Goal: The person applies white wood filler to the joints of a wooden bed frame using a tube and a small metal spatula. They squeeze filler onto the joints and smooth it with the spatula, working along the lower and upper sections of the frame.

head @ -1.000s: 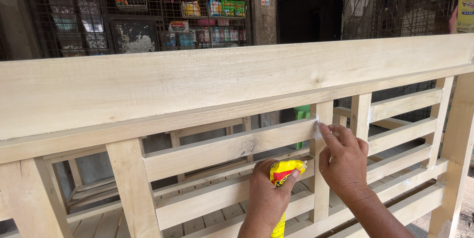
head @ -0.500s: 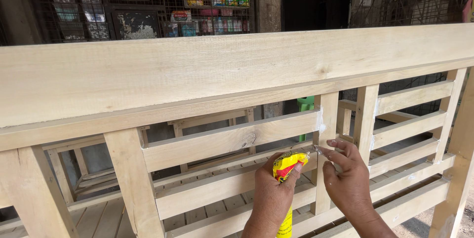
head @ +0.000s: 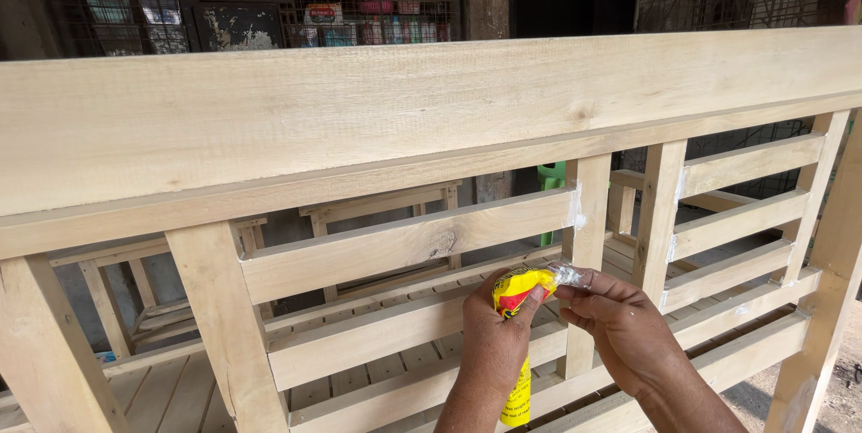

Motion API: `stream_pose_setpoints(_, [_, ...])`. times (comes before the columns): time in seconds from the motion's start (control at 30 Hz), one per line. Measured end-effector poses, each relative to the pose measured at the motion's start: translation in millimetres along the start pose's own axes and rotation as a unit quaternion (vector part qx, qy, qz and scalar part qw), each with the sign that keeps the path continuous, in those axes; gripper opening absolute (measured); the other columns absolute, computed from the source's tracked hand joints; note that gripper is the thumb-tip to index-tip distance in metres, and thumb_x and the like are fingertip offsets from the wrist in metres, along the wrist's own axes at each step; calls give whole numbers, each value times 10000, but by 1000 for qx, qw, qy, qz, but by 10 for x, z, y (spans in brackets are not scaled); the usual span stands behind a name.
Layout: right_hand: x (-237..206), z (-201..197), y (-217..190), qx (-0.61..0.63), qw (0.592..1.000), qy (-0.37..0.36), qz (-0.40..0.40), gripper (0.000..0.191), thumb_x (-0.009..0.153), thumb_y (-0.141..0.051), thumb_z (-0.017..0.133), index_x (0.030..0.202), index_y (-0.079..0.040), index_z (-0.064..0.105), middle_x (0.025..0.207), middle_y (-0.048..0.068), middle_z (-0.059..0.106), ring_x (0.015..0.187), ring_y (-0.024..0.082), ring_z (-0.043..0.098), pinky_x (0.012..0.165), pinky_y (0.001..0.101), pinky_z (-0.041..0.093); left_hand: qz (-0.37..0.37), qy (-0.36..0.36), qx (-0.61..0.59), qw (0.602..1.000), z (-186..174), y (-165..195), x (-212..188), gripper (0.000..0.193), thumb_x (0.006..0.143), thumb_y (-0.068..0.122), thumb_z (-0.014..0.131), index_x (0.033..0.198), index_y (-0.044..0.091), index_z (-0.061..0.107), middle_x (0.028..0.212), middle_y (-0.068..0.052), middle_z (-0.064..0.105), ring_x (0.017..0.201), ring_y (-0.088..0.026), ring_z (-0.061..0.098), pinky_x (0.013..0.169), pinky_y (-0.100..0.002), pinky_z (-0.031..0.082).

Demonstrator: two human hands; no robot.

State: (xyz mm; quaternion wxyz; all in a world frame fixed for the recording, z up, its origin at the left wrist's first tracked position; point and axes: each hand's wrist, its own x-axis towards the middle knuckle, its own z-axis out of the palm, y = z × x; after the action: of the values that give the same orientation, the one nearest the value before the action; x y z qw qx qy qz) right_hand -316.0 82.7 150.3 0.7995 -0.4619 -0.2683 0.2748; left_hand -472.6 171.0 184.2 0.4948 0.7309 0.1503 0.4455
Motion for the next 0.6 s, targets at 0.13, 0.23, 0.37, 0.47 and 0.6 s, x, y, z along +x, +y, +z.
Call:
stream_pose_setpoints(0.13, [-50, -77, 13, -17, 1000, 4, -10, 300, 906, 85, 578, 1123, 2, 768, 1001, 196, 767, 990, 263, 703, 967, 473, 528, 28, 6, 22, 999, 14, 4, -28, 268, 891, 206, 781, 1118, 69, 744, 1005, -66, 792, 915, -136, 769, 830, -292, 617])
stream_pose_setpoints(0.23, [-71, -221, -19, -32, 998, 43, -33, 293, 909, 90, 557, 1111, 1, 750, 1014, 157, 785, 1039, 251, 717, 973, 471, 542, 30, 25, 14, 999, 17, 0, -42, 225, 902, 184, 771, 1088, 58, 755, 938, -79, 796, 846, -144, 765, 771, -292, 611])
stream_pose_setpoints(0.37, [5, -323, 6, -146, 973, 106, -142, 341, 942, 85, 556, 1176, -73, 748, 1120, 141, 741, 1133, 231, 660, 1053, 382, 529, 5, 24, 2, 1000, 5, -33, -29, 204, 900, 185, 762, 1073, 77, 754, 871, -55, 784, 758, -122, 750, 684, -273, 601])
stream_pose_setpoints(0.47, [26, -307, 120, -305, 914, 70, -257, 411, 886, 126, 525, 1155, -94, 745, 1338, 84, 620, 1258, 176, 615, 1045, 334, 532, 47, 23, -8, 999, 15, -71, -23, 182, 899, 169, 762, 1050, 66, 761, 855, -45, 786, 742, -111, 749, 672, -263, 595])
stream_pose_setpoints(0.6, [-7, -234, 249, -441, 836, 82, -317, 526, 867, 134, 540, 1267, -159, 717, 1366, 98, 554, 1242, 182, 595, 999, 316, 546, 44, 23, -1, 999, 30, -111, -32, 156, 908, 168, 765, 1019, 59, 760, 813, -49, 777, 723, -105, 746, 649, -255, 586])
